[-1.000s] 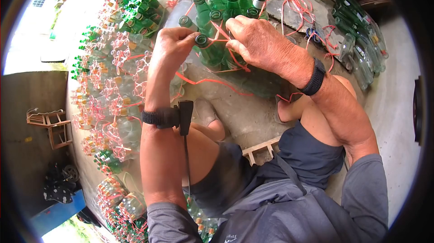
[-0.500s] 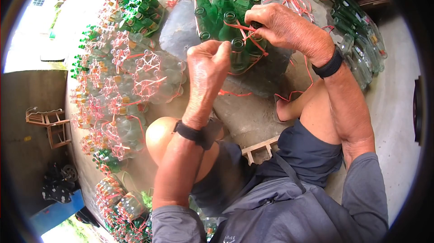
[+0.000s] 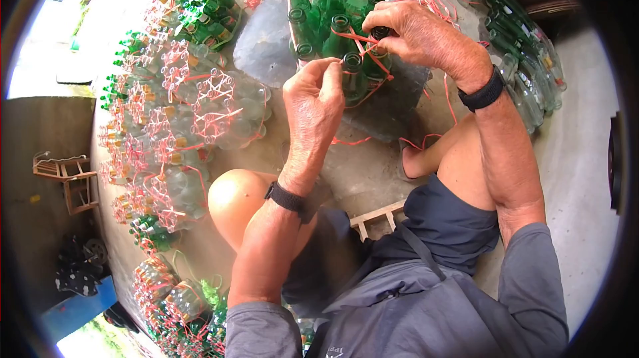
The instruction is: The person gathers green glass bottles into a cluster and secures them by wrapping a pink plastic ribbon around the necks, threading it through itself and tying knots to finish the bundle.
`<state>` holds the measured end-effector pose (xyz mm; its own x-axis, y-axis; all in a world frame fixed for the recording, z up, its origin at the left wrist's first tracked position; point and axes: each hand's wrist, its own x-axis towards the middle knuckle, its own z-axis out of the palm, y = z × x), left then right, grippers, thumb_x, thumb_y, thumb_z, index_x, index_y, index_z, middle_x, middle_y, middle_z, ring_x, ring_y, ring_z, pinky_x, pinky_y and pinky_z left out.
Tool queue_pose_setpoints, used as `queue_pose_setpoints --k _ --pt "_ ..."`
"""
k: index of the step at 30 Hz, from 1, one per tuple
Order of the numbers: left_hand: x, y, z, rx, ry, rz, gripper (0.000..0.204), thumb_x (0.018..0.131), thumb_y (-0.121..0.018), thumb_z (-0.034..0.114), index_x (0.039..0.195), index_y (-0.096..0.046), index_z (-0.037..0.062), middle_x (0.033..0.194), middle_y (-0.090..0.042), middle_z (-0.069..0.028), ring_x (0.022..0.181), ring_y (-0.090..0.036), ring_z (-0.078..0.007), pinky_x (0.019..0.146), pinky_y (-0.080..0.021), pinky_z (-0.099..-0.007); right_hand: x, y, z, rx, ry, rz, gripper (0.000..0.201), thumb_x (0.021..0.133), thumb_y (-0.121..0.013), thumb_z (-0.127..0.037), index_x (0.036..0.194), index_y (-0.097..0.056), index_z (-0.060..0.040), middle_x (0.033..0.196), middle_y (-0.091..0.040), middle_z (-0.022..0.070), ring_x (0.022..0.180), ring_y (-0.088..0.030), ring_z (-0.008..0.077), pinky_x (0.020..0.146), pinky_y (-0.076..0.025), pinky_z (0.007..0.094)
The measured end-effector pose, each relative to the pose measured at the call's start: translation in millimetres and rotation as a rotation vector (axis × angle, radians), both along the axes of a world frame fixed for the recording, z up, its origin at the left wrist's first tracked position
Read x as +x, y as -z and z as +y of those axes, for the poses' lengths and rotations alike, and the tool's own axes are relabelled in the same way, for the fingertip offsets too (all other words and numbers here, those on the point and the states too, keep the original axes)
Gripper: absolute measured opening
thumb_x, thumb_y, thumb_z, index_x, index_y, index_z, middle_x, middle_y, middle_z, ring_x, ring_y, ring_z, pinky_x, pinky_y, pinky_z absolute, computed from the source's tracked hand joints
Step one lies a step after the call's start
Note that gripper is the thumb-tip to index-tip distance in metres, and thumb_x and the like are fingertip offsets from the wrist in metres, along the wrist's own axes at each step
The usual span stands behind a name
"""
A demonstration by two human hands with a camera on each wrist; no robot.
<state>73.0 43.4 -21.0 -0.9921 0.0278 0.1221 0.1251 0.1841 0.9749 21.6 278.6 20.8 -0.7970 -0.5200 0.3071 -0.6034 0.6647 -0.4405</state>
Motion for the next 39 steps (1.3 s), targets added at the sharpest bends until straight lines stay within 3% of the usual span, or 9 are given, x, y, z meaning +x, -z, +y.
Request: queue_pose_setpoints --k 6,8,15,20,29,35,39 --pt "6 3 -3 -0.084 -0.023 0.155 0.011 0.100 -0.072 0.007 0.109 -0.077 0.0013 0.070 -0.067 -0.0035 0.064 -0.056 -0.0072 0.062 -0.048 -0.0280 -1 0 1 -0.014 0.013 -0.033 0.028 0.081 -0.077 -0.008 0.107 -0.073 0.0000 0.097 -0.073 0.0223 0.095 -0.071 0.0430 0.082 -0.056 0.0484" --pt "9 -1 -4 -0.081 -0.017 0.063 0.011 0.104 -0.070 0.005 0.112 -0.075 0.0003 0.088 -0.074 0.0010 0.073 -0.057 -0.0030 0.063 -0.046 -0.0229 0 -1 1 -0.015 0.021 -0.050 0.028 0.081 -0.077 -0.008 0.108 -0.073 0.0002 0.097 -0.073 0.0224 0.095 -0.072 0.0425 0.082 -0.057 0.0479" --pt "21 -8 -4 -0.107 -0.065 0.079 0.007 0.103 -0.070 0.006 0.107 -0.073 0.0016 0.080 -0.066 0.0046 0.071 -0.053 -0.0024 0.062 -0.044 -0.0231 -2 1 3 0.007 0.028 -0.058 0.031 0.081 -0.079 -0.009 0.110 -0.073 0.0006 0.097 -0.073 0.0225 0.095 -0.072 0.0416 0.083 -0.057 0.0469" --pt "23 -6 -10 0.018 -0.037 -0.031 0.010 0.104 -0.072 0.011 0.106 -0.074 0.0018 0.080 -0.063 0.0068 0.070 -0.050 -0.0025 0.060 -0.040 -0.0223 -4 9 5 -0.021 0.020 0.018 0.031 0.081 -0.080 -0.010 0.109 -0.072 0.0011 0.096 -0.073 0.0217 0.093 -0.072 0.0408 0.082 -0.057 0.0463" --pt "11 1 -21 0.116 0.041 -0.220 0.021 0.103 -0.075 0.017 0.114 -0.077 -0.0007 0.091 -0.069 0.0052 0.081 -0.054 -0.0027 0.069 -0.043 -0.0221 0 1 3 0.045 0.034 -0.028 0.029 0.085 -0.078 -0.014 0.110 -0.072 -0.0023 0.100 -0.074 0.0195 0.094 -0.072 0.0401 0.081 -0.056 0.0463" --pt "2 7 -18 0.139 0.006 -0.212 0.025 0.101 -0.079 0.019 0.112 -0.080 -0.0041 0.095 -0.074 0.0018 0.084 -0.060 -0.0044 0.074 -0.048 -0.0226 7 -16 -2 0.208 0.104 0.200 0.026 0.087 -0.074 -0.013 0.112 -0.072 -0.0057 0.100 -0.075 0.0154 0.098 -0.071 0.0409 0.084 -0.057 0.0490" --pt "-4 12 -12 0.209 -0.034 -0.146 0.020 0.098 -0.077 0.013 0.101 -0.081 -0.0063 0.080 -0.069 0.0039 0.072 -0.055 -0.0030 0.062 -0.045 -0.0245 10 -33 -23 0.119 -0.044 0.236 0.023 0.087 -0.068 -0.003 0.110 -0.073 -0.0037 0.100 -0.073 0.0148 0.098 -0.070 0.0392 0.083 -0.056 0.0467"
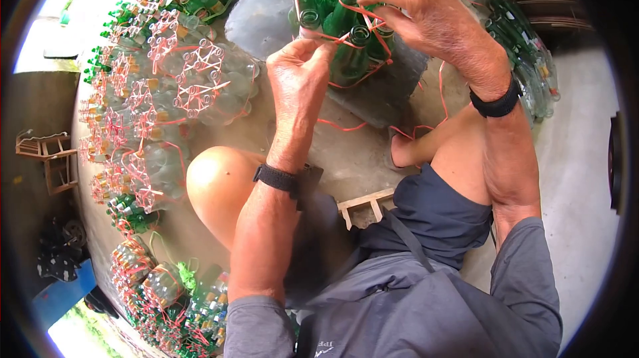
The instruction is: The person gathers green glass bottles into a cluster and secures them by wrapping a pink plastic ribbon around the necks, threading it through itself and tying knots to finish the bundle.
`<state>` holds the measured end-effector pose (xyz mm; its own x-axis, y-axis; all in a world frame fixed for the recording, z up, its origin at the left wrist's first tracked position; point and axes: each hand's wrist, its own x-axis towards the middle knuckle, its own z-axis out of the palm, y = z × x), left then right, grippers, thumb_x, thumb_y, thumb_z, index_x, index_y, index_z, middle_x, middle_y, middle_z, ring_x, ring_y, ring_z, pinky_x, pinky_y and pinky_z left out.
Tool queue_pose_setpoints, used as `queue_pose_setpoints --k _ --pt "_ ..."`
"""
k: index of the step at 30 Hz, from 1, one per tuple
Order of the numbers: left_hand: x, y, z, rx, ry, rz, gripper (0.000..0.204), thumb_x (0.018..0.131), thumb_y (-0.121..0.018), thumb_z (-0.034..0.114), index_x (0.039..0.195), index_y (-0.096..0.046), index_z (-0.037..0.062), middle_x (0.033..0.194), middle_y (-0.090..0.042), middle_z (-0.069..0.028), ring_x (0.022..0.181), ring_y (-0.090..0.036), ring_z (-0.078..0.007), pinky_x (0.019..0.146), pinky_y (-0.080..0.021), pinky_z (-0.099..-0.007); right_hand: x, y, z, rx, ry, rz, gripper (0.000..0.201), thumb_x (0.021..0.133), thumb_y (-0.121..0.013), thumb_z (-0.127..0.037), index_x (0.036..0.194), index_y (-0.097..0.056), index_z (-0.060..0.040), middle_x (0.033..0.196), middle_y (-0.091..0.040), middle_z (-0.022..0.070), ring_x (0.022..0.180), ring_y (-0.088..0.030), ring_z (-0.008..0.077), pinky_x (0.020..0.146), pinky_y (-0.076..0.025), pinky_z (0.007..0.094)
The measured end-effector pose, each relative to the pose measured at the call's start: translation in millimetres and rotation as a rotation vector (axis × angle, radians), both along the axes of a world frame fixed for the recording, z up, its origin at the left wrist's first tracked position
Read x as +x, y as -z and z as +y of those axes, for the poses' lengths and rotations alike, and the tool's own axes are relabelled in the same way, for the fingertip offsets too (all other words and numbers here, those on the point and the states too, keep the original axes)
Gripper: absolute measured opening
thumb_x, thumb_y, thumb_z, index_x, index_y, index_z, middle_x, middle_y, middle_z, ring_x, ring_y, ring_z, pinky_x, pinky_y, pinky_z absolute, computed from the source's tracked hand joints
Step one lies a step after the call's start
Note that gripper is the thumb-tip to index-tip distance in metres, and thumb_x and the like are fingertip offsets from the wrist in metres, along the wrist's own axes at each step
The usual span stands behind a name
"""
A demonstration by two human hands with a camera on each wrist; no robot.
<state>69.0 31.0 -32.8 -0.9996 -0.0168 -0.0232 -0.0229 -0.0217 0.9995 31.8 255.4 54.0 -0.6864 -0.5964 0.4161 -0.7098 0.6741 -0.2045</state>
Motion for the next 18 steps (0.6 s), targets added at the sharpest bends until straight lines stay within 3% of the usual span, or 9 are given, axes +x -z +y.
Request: queue_pose_setpoints --k 6,8,9,10,12,15,17,18 --pt "-4 -1 -2 -0.129 -0.079 -0.001 0.026 0.093 -0.082 0.020 0.090 -0.082 -0.0053 0.068 -0.067 0.0038 0.066 -0.054 -0.0034 0.059 -0.044 -0.0263 -19 24 -24 -0.140 -0.135 -0.068 0.025 0.086 -0.060 -0.001 0.105 -0.077 -0.0033 0.093 -0.074 0.0198 0.086 -0.072 0.0404 0.078 -0.058 0.0471" --pt "-5 -1 -5 -0.215 -0.101 0.003 0.033 0.091 -0.084 0.029 0.087 -0.083 -0.0035 0.063 -0.067 0.0014 0.062 -0.056 -0.0049 0.060 -0.047 -0.0283 -24 26 -26 -0.111 -0.144 -0.473 0.028 0.086 -0.058 0.000 0.107 -0.076 -0.0015 0.094 -0.073 0.0218 0.081 -0.071 0.0384 0.076 -0.058 0.0469" --pt "-7 1 -6 -0.214 -0.101 0.001 0.033 0.091 -0.084 0.029 0.087 -0.083 -0.0035 0.063 -0.067 0.0014 0.062 -0.056 -0.0049 0.060 -0.047 -0.0283 -25 23 -35 -0.187 -0.242 -0.441 0.032 0.087 -0.053 0.000 0.109 -0.076 -0.0013 0.088 -0.073 0.0177 0.066 -0.070 0.0302 0.063 -0.059 0.0430" --pt "-8 2 -6 -0.279 -0.125 0.014 0.037 0.090 -0.084 0.034 0.086 -0.083 -0.0028 0.061 -0.067 -0.0015 0.061 -0.058 -0.0071 0.060 -0.049 -0.0304 -21 16 -36 -0.187 -0.241 -0.443 0.032 0.087 -0.053 0.000 0.109 -0.076 -0.0013 0.088 -0.073 0.0177 0.066 -0.070 0.0302 0.063 -0.059 0.0430" --pt "-10 2 -7 -0.343 -0.152 0.026 0.042 0.089 -0.085 0.039 0.086 -0.083 -0.0020 0.060 -0.068 -0.0044 0.059 -0.059 -0.0092 0.061 -0.050 -0.0325 -11 -5 -39 -0.141 -0.002 -0.967 0.031 0.094 -0.050 -0.001 0.112 -0.075 -0.0005 0.080 -0.067 0.0076 0.052 -0.061 0.0143 0.049 -0.052 0.0310" --pt "-12 1 -8 -0.379 -0.140 0.009 0.044 0.092 -0.088 0.035 0.088 -0.080 -0.0076 0.070 -0.070 -0.0004 0.066 -0.057 -0.0062 0.061 -0.048 -0.0279 -13 -1 -41 -0.139 0.024 -1.031 0.032 0.099 -0.048 -0.007 0.114 -0.077 -0.0030 0.081 -0.065 0.0030 0.045 -0.055 0.0083 0.040 -0.046 0.0257" --pt "-15 5 -8 -0.434 -0.178 0.048 0.050 0.087 -0.085 0.049 0.083 -0.082 -0.0007 0.060 -0.070 -0.0124 0.057 -0.066 -0.0190 0.062 -0.054 -0.0387 -16 -3 -40 -0.128 0.006 -1.039 0.033 0.099 -0.048 -0.008 0.115 -0.077 -0.0034 0.081 -0.066 0.0028 0.046 -0.056 0.0084 0.041 -0.046 0.0261" --pt "-15 5 -8 -0.433 -0.179 0.048 0.050 0.087 -0.085 0.049 0.083 -0.082 -0.0007 0.060 -0.070 -0.0124 0.057 -0.066 -0.0190 0.062 -0.054 -0.0387 -18 -5 -39 -0.116 -0.013 -1.043 0.033 0.100 -0.049 -0.010 0.116 -0.077 -0.0037 0.082 -0.066 0.0025 0.047 -0.056 0.0086 0.041 -0.046 0.0264"
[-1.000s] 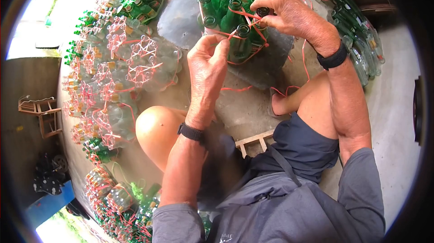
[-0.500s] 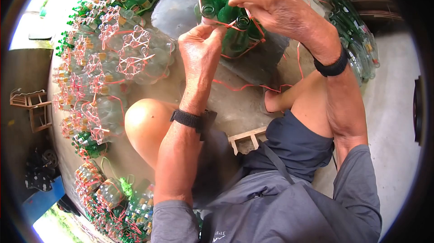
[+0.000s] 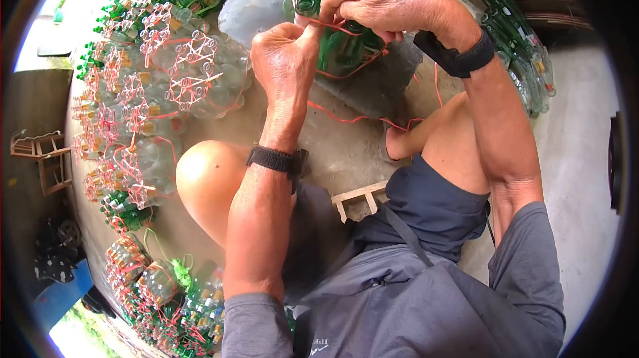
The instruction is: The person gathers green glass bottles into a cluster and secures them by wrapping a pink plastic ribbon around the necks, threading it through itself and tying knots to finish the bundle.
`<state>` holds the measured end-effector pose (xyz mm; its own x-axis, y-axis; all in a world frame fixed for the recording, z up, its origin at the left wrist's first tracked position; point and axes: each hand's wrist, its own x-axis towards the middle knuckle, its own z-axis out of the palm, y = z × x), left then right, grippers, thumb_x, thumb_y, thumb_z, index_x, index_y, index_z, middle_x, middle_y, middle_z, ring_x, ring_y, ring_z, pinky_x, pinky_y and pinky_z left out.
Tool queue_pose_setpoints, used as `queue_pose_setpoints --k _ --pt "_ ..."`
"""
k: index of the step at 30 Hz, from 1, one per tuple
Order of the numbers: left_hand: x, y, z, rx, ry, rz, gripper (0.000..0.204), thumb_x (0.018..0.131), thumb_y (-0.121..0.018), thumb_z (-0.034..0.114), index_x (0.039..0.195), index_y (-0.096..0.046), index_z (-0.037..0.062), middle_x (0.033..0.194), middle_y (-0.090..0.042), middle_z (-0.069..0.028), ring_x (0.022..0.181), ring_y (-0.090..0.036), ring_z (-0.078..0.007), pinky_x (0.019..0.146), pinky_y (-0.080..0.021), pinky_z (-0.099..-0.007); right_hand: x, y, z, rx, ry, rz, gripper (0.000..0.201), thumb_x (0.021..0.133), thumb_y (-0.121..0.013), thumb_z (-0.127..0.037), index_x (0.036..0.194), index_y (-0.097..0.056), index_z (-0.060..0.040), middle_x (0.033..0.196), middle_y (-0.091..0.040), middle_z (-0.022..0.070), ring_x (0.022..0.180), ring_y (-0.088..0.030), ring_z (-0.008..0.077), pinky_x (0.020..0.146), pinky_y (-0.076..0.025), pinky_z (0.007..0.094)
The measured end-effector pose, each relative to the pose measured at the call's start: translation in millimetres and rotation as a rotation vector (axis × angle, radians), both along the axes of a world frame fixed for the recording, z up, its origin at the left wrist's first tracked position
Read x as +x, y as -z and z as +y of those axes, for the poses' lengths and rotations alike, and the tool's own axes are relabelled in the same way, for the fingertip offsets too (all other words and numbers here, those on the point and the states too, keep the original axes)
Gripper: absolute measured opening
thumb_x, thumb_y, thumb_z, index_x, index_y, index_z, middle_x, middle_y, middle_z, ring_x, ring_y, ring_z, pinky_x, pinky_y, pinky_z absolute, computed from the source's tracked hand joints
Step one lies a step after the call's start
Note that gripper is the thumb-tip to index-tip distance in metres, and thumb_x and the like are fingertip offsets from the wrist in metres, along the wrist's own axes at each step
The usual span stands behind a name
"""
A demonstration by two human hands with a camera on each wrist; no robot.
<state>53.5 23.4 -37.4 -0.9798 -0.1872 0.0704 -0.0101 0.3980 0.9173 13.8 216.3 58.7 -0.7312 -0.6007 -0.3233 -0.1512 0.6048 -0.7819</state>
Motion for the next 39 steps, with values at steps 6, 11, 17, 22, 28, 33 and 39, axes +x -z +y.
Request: queue_pose_setpoints --k 6,11,17,22,28,33,39 --pt "0 -2 -3 -0.113 0.026 -0.036 0.053 0.089 -0.082 0.054 0.082 -0.082 0.0014 0.064 -0.071 -0.0163 0.060 -0.071 -0.0280 0.065 -0.056 -0.0417 -9 5 -1 0.039 -0.030 0.006 0.035 0.091 -0.046 -0.011 0.109 -0.076 -0.0039 0.069 -0.060 0.0004 0.044 -0.056 0.0115 0.042 -0.050 0.0303" --pt "-1 0 -3 -0.163 0.027 0.026 0.055 0.093 -0.085 0.051 0.076 -0.077 -0.0011 0.055 -0.060 -0.0035 0.056 -0.052 -0.0075 0.054 -0.044 -0.0341 -6 -1 -11 0.158 -0.032 0.080 0.027 0.089 -0.049 -0.012 0.098 -0.073 -0.0026 0.067 -0.061 0.0049 0.045 -0.058 0.0175 0.043 -0.050 0.0352" --pt "-5 -5 -9 -0.159 0.112 -0.074 0.054 0.090 -0.081 0.054 0.078 -0.078 0.0013 0.065 -0.070 -0.0186 0.061 -0.070 -0.0340 0.065 -0.055 -0.0462 2 -27 -17 0.317 -0.269 0.464 0.013 0.083 -0.066 -0.014 0.083 -0.073 -0.0030 0.078 -0.070 0.0174 0.082 -0.073 0.0350 0.074 -0.056 0.0448" --pt "-2 -5 -10 -0.123 0.123 -0.090 0.055 0.092 -0.079 0.054 0.078 -0.077 0.0007 0.065 -0.069 -0.0182 0.061 -0.069 -0.0348 0.066 -0.055 -0.0461 7 -48 -20 0.442 -0.359 0.543 0.011 0.086 -0.064 -0.012 0.087 -0.072 -0.0039 0.079 -0.070 0.0160 0.082 -0.073 0.0348 0.072 -0.056 0.0440" --pt "2 -8 -6 -0.095 0.111 -0.120 0.054 0.096 -0.076 0.050 0.080 -0.075 -0.0010 0.067 -0.067 -0.0221 0.064 -0.067 -0.0390 0.069 -0.054 -0.0472 4 -44 -10 0.423 -0.496 0.770 0.008 0.087 -0.065 -0.011 0.090 -0.071 -0.0083 0.084 -0.067 0.0105 0.084 -0.071 0.0325 0.076 -0.056 0.0417" --pt "5 -6 1 -0.046 0.136 -0.041 0.043 0.099 -0.075 0.040 0.086 -0.079 -0.0014 0.065 -0.062 -0.0126 0.065 -0.059 -0.0244 0.063 -0.048 -0.0412 4 -43 -9 0.167 -0.476 1.141 0.008 0.088 -0.066 -0.011 0.090 -0.072 -0.0072 0.085 -0.068 0.0106 0.085 -0.072 0.0324 0.077 -0.057 0.0420" --pt "8 -7 5 -0.010 0.153 -0.047 0.040 0.102 -0.072 0.038 0.092 -0.080 0.0004 0.072 -0.065 -0.0133 0.072 -0.061 -0.0262 0.067 -0.049 -0.0434 -14 -51 -18 0.549 -0.562 0.888 0.009 0.086 -0.069 -0.011 0.088 -0.073 -0.0040 0.089 -0.071 0.0132 0.089 -0.075 0.0336 0.078 -0.059 0.0446"
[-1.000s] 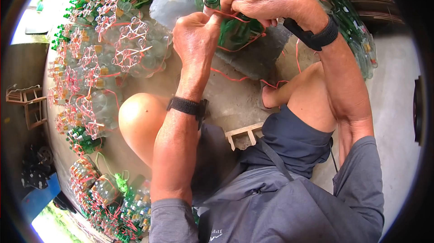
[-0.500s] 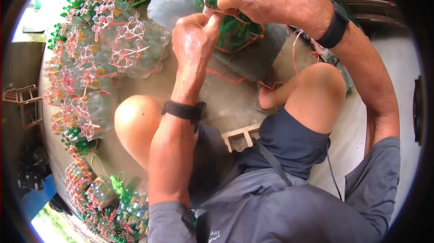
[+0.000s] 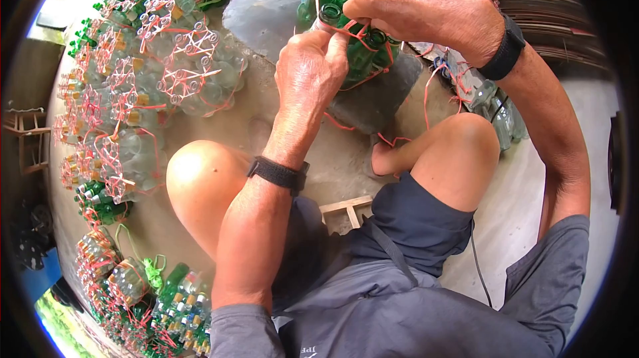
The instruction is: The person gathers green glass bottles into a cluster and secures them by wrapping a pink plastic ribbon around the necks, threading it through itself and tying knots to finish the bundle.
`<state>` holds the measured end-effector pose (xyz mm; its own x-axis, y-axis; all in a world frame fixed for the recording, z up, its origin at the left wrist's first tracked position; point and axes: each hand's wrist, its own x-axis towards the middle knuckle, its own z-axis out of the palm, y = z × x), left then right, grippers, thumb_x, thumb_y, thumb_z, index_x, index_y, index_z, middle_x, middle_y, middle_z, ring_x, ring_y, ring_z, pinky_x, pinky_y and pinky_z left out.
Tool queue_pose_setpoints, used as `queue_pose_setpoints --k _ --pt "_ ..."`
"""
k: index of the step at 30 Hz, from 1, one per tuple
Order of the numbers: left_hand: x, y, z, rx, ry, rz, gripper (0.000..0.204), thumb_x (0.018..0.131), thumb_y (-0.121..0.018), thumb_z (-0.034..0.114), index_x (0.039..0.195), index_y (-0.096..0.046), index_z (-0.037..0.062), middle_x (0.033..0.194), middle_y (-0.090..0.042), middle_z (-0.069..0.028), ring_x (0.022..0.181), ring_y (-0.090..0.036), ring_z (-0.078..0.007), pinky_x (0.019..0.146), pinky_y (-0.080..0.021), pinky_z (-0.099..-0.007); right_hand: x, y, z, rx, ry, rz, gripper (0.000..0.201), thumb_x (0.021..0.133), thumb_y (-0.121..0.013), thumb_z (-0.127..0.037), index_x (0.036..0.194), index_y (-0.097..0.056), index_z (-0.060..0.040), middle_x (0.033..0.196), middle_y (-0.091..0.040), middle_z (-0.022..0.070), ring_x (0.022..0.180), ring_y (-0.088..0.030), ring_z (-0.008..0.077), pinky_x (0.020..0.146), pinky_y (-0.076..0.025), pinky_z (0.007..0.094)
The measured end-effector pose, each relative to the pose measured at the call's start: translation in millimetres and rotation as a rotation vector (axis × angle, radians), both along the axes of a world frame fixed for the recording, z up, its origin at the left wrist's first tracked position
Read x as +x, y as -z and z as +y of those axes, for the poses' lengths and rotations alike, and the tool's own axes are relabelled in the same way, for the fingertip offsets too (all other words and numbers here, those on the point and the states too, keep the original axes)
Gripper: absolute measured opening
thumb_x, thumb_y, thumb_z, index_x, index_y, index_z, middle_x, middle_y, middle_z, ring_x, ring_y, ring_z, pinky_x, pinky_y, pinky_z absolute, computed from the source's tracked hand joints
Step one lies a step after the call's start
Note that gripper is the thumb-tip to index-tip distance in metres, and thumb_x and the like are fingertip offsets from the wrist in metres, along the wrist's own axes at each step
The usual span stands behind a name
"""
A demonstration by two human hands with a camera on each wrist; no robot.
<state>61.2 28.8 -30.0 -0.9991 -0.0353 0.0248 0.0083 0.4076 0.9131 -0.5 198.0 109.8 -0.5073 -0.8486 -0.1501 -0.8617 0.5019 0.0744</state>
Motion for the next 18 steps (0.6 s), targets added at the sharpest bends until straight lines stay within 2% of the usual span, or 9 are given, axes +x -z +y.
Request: queue_pose_setpoints --k 1,4,7,9,11,13,14,16,18 --pt "1 -2 1 -0.006 0.014 -0.061 0.040 0.100 -0.071 0.042 0.096 -0.081 0.0038 0.087 -0.075 -0.0246 0.086 -0.074 -0.0457 0.079 -0.057 -0.0527 -1 -1 0 0.005 -0.002 0.000 0.009 0.086 -0.069 -0.011 0.088 -0.073 -0.0040 0.089 -0.071 0.0132 0.089 -0.075 0.0336 0.078 -0.059 0.0446" --pt "1 -1 4 -0.011 0.036 -0.080 0.039 0.101 -0.068 0.040 0.095 -0.080 0.0037 0.087 -0.075 -0.0246 0.087 -0.073 -0.0469 0.080 -0.057 -0.0547 -5 -4 4 0.090 0.019 0.029 0.011 0.086 -0.069 -0.013 0.086 -0.073 -0.0030 0.088 -0.071 0.0143 0.088 -0.075 0.0350 0.078 -0.059 0.0452" --pt "2 -1 7 0.003 0.033 -0.013 0.038 0.101 -0.066 0.039 0.096 -0.079 0.0034 0.087 -0.074 -0.0253 0.088 -0.073 -0.0478 0.081 -0.057 -0.0560 -9 -6 13 0.072 0.033 0.049 0.014 0.086 -0.068 -0.016 0.083 -0.072 -0.0024 0.086 -0.071 0.0154 0.086 -0.073 0.0366 0.078 -0.059 0.0453" --pt "4 -2 9 0.002 0.029 0.010 0.037 0.101 -0.065 0.037 0.097 -0.079 0.0031 0.087 -0.074 -0.0257 0.088 -0.073 -0.0480 0.081 -0.056 -0.0564 -13 -6 21 -0.046 0.048 -0.003 0.017 0.087 -0.068 -0.018 0.082 -0.071 -0.0018 0.083 -0.070 0.0161 0.085 -0.073 0.0375 0.078 -0.059 0.0459" --pt "5 -2 11 0.001 0.026 0.033 0.036 0.100 -0.064 0.035 0.098 -0.079 0.0027 0.088 -0.074 -0.0260 0.089 -0.073 -0.0483 0.082 -0.056 -0.0568 -17 -3 26 -0.005 0.093 -0.026 0.016 0.086 -0.069 -0.018 0.082 -0.072 -0.0028 0.076 -0.069 0.0177 0.082 -0.072 0.0372 0.076 -0.058 0.0448" --pt "5 -4 12 -0.003 0.028 0.026 0.034 0.099 -0.063 0.032 0.099 -0.079 0.0019 0.089 -0.074 -0.0265 0.089 -0.073 -0.0481 0.082 -0.056 -0.0569 -22 10 34 -0.155 0.120 -0.062 0.014 0.089 -0.067 -0.013 0.087 -0.069 0.0007 0.069 -0.063 0.0158 0.061 -0.066 0.0319 0.059 -0.054 0.0424" --pt "6 -5 12 -0.002 0.026 0.028 0.034 0.099 -0.063 0.032 0.099 -0.079 0.0019 0.089 -0.074 -0.0265 0.089 -0.073 -0.0481 0.082 -0.056 -0.0569 -24 13 38 -0.154 0.118 -0.060 0.014 0.089 -0.067 -0.013 0.087 -0.069 0.0007 0.069 -0.063 0.0158 0.061 -0.066 0.0319 0.059 -0.054 0.0424" --pt "6 -7 12 -0.014 0.027 0.011 0.033 0.099 -0.062 0.030 0.098 -0.078 0.0016 0.090 -0.074 -0.0265 0.090 -0.073 -0.0479 0.082 -0.056 -0.0562 -22 12 35 -0.142 0.256 -0.101 0.020 0.084 -0.075 -0.017 0.081 -0.066 0.0011 0.072 -0.063 0.0217 0.072 -0.066 0.0404 0.070 -0.053 0.0477" --pt "5 -5 13 0.013 0.029 0.001 0.033 0.098 -0.062 0.030 0.099 -0.079 0.0016 0.090 -0.074 -0.0267 0.090 -0.073 -0.0477 0.082 -0.056 -0.0560 -30 17 40 -0.149 0.218 -0.083 0.020 0.086 -0.074 -0.017 0.082 -0.066 0.0016 0.072 -0.062 0.0221 0.071 -0.065 0.0406 0.068 -0.052 0.0481"
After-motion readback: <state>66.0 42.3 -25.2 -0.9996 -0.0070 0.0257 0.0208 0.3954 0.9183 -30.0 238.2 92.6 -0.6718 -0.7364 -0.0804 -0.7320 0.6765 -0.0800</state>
